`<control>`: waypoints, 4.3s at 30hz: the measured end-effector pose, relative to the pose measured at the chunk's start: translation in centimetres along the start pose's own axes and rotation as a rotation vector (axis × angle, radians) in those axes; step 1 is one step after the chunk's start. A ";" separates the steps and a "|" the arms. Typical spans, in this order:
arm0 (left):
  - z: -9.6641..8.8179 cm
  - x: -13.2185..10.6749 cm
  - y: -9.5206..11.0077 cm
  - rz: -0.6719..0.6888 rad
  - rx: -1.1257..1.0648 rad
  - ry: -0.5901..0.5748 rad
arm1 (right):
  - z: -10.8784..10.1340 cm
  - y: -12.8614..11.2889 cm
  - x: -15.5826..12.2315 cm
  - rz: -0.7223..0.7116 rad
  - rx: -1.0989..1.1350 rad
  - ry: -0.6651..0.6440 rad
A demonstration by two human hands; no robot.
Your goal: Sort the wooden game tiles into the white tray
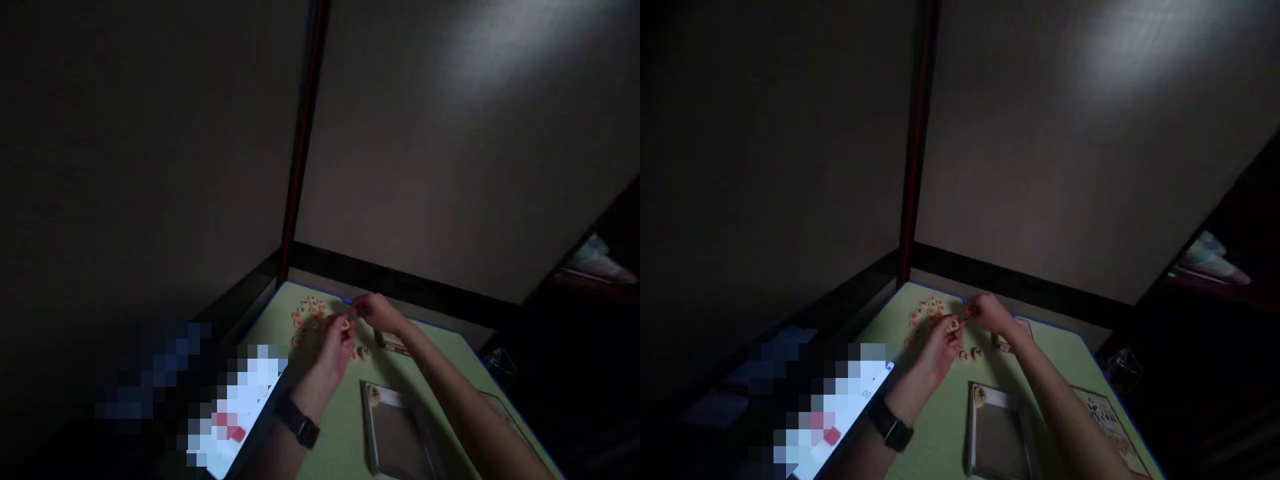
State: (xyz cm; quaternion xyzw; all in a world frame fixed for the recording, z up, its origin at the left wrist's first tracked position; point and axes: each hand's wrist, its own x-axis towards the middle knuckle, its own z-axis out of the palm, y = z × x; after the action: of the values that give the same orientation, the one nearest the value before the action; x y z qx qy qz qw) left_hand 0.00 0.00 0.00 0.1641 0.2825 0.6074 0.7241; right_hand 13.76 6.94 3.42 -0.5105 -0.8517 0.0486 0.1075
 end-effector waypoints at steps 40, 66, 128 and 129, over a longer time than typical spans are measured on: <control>-0.3 -3.4 -2.3 0.894 0.816 0.116 | 5.1 -5.4 11.3 -0.101 -0.224 -0.204; -0.9 -0.4 -2.4 0.301 0.733 -0.096 | -1.7 -1.9 -7.7 -0.082 0.245 0.317; -2.7 0.3 -1.9 0.156 1.153 -0.541 | 4.1 -3.8 -17.4 0.115 -0.005 0.211; -2.8 0.6 -2.0 0.235 1.187 -0.518 | 4.2 -3.9 -17.4 0.123 -0.041 0.149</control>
State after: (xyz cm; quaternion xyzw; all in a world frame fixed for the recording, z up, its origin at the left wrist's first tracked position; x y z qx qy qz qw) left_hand -0.01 -0.08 -3.49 0.7063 0.3665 0.3643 0.4838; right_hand 17.33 -10.09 -2.26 -0.5662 -0.8091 -0.0007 0.1570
